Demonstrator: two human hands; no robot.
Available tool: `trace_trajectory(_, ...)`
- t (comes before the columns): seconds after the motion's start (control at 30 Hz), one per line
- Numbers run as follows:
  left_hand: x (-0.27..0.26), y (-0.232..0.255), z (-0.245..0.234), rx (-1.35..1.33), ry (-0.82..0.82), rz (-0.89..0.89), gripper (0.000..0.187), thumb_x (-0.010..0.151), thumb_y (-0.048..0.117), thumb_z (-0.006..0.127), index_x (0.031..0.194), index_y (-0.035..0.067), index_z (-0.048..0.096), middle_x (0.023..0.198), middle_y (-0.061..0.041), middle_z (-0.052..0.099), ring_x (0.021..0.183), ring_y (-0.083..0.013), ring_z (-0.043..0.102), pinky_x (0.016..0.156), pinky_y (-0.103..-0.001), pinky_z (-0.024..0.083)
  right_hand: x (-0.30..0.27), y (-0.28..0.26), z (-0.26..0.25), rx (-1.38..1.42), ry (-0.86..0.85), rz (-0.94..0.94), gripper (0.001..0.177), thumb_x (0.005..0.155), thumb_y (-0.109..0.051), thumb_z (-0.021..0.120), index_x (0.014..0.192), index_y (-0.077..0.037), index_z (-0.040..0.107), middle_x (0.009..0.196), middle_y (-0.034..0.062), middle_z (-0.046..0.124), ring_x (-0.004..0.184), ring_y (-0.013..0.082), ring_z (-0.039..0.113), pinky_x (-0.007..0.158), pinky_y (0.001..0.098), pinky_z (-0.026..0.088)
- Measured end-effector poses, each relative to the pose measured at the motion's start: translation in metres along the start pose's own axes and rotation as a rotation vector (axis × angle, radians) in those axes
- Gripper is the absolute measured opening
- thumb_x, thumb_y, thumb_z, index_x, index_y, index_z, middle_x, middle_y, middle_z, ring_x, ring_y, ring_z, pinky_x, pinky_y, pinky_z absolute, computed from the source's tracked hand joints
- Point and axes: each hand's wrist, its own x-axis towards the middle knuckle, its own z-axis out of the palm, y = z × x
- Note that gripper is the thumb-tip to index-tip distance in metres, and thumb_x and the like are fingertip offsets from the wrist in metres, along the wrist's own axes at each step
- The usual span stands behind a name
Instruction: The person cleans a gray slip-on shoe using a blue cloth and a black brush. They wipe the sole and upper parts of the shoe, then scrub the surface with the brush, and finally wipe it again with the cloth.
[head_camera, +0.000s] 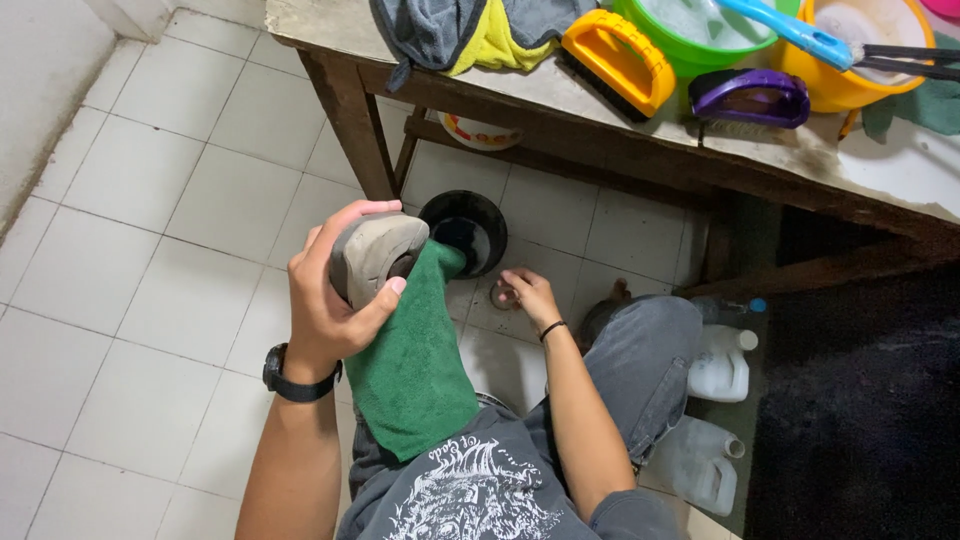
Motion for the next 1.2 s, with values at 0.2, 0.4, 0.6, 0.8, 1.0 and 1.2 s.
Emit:
trace_trajectory(0.2,0.0,0.006,-0.003,0.006,0.013,-0.008,0.059,0.075,0.027,0.073,0.129,0.005,0.064,0.121,-0.01,0.073,0.104,-0.0313,0.068,0.099,-0.042,0.048,-0.021,-0.04,0.007,1.028,-0.533,0.004,0.055,0.084,-0.061,0.048,0.065,-0.01,0.047,0.14,0.0254,0.064,0.036,0.0125,0.038,0.039,0.0249,0.024)
trace_trajectory(0.4,0.0,0.003,-0.002,0.025,0.023,0.011,0.058,0.076,0.027,0.074,0.129,0.007,0.065,0.121,-0.008,0.073,0.102,-0.0286,0.068,0.098,-0.041,0.049,0.006,-0.027,0.019,1.151,-0.783,-0.074,0.061,0.087,-0.065,0.043,0.068,-0.008,0.05,0.149,0.0192,0.057,0.043,0.0155,0.037,0.045,0.0306,0.031)
trace_trajectory(0.6,-0.005,0.003,-0.004,0.017,0.02,0.004,0.057,0.074,0.027,0.073,0.127,0.007,0.065,0.119,-0.008,0.074,0.102,-0.0294,0.07,0.1,-0.041,0.047,-0.002,-0.02,0.028,1.063,-0.535,0.045,0.069,0.086,-0.071,0.044,0.096,-0.008,0.068,0.095,0.0117,0.073,0.045,0.0194,0.042,0.042,0.0325,0.03)
trace_trajectory(0.8,-0.008,0.002,-0.006,0.021,0.022,-0.002,0.058,0.074,0.029,0.073,0.128,0.007,0.065,0.12,-0.007,0.073,0.103,-0.0285,0.069,0.1,-0.04,0.047,0.011,-0.005,0.024,1.006,-0.512,0.047,0.066,0.088,-0.066,0.044,0.108,-0.009,0.071,0.126,0.0124,0.073,0.05,0.0202,0.048,0.041,0.0309,0.035)
trace_trajectory(1.0,-0.009,0.005,-0.01,0.023,0.027,-0.02,0.061,0.072,0.027,0.074,0.129,0.007,0.065,0.12,-0.008,0.073,0.104,-0.0296,0.068,0.099,-0.041,0.048,0.016,-0.005,0.03,0.88,-0.44,0.053,0.066,0.091,-0.063,0.045,0.123,-0.011,0.07,0.142,0.0098,0.064,0.046,0.0177,0.05,0.034,0.0253,0.034)
trace_trajectory(1.2,-0.013,0.007,-0.017,0.061,0.054,-0.005,0.06,0.075,0.03,0.074,0.129,0.006,0.065,0.121,-0.008,0.073,0.104,-0.0276,0.067,0.098,-0.041,0.05,0.021,0.017,0.074,0.038,-0.249,-0.228,0.054,0.094,-0.048,0.074,0.137,-0.017,0.065,0.13,0.0138,0.07,0.094,0.0251,0.077,0.057,0.0267,0.057)
